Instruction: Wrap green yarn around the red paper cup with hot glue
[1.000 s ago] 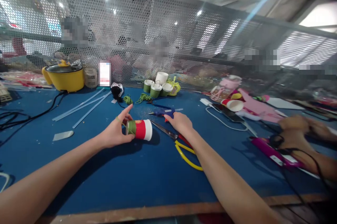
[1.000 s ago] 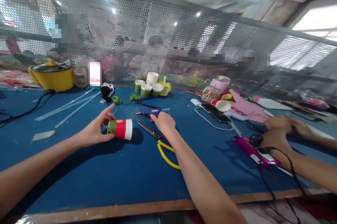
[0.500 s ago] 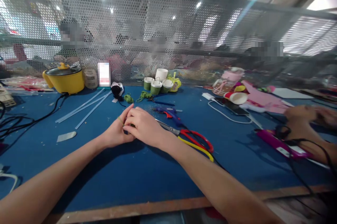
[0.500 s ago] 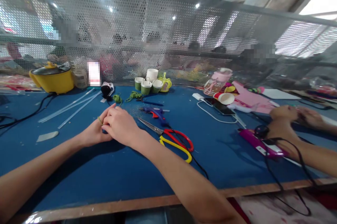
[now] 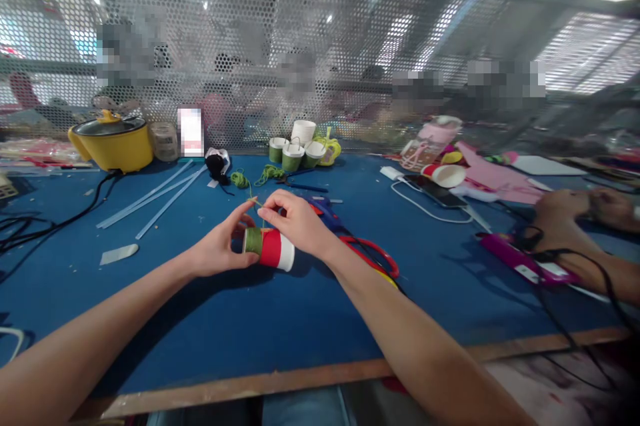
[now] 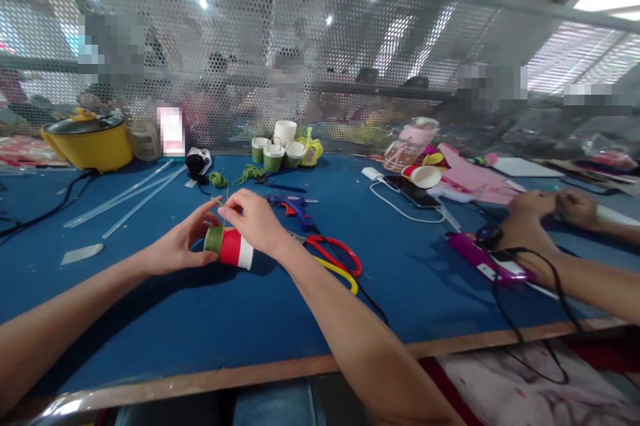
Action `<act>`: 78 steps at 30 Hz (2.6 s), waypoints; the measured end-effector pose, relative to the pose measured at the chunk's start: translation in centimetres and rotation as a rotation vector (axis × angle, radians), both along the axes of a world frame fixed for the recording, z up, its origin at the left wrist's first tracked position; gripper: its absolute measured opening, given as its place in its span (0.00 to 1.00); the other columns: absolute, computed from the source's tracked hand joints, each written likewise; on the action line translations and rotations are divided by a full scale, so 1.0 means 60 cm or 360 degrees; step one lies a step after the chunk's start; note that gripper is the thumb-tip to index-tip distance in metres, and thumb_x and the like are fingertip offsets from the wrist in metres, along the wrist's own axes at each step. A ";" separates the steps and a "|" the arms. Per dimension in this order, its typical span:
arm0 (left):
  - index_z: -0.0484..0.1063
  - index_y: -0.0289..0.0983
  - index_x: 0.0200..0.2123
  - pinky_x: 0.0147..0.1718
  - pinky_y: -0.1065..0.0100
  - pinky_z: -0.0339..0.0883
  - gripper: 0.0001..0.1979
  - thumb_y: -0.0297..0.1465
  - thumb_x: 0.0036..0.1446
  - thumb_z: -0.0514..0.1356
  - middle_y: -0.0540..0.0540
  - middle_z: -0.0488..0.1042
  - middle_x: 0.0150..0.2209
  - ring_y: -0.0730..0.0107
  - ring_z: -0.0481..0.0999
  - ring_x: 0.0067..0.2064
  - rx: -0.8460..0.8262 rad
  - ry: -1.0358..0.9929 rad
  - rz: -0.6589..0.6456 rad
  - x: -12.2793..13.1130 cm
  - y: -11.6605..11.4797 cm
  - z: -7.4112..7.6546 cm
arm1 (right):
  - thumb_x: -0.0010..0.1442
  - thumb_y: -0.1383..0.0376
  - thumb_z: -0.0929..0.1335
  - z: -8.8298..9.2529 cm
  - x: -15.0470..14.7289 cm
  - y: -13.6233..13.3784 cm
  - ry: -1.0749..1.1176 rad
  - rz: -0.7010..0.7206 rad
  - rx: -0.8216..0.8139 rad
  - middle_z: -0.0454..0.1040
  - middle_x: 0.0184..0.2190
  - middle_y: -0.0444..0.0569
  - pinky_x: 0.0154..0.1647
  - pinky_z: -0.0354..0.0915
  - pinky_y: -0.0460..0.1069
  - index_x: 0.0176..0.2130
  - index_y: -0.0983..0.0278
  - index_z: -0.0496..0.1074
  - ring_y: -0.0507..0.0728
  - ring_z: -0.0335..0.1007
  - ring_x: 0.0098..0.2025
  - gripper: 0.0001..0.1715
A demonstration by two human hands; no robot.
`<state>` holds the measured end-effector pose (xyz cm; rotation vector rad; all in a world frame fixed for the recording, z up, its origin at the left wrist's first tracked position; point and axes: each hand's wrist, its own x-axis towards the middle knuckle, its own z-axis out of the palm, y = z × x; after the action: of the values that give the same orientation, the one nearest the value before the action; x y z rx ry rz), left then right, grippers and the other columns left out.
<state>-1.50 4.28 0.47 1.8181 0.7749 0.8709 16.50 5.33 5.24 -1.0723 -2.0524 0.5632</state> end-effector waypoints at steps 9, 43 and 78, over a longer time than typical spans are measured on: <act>0.42 0.40 0.63 0.51 0.55 0.62 0.44 0.26 0.46 0.61 0.42 0.63 0.48 0.61 0.68 0.48 0.0158 0.0056 -0.0061 0.001 -0.004 0.004 | 0.56 0.68 0.66 -0.015 -0.001 0.007 -0.0095 -0.0068 -0.0118 0.65 0.25 0.42 0.33 0.58 0.47 0.24 0.64 0.65 0.51 0.61 0.29 0.10; 0.42 0.36 0.63 0.53 0.51 0.58 0.41 0.30 0.50 0.61 0.34 0.60 0.56 0.52 0.63 0.55 0.0055 0.0144 -0.0044 0.002 -0.007 0.004 | 0.57 0.68 0.65 -0.012 -0.011 0.006 -0.0420 -0.0269 -0.0367 0.68 0.22 0.44 0.26 0.53 0.45 0.23 0.63 0.61 0.50 0.60 0.24 0.12; 0.45 0.42 0.63 0.53 0.53 0.60 0.39 0.32 0.52 0.63 0.41 0.63 0.49 0.57 0.67 0.51 0.0101 -0.0046 -0.0038 0.002 -0.004 0.003 | 0.59 0.70 0.64 -0.014 -0.005 -0.012 -0.0306 -0.0224 -0.0016 0.65 0.24 0.42 0.30 0.53 0.46 0.24 0.63 0.59 0.51 0.59 0.28 0.12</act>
<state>-1.40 4.04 0.64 1.8625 0.7129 0.9136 16.22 4.60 4.39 -1.3087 -2.1179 0.4128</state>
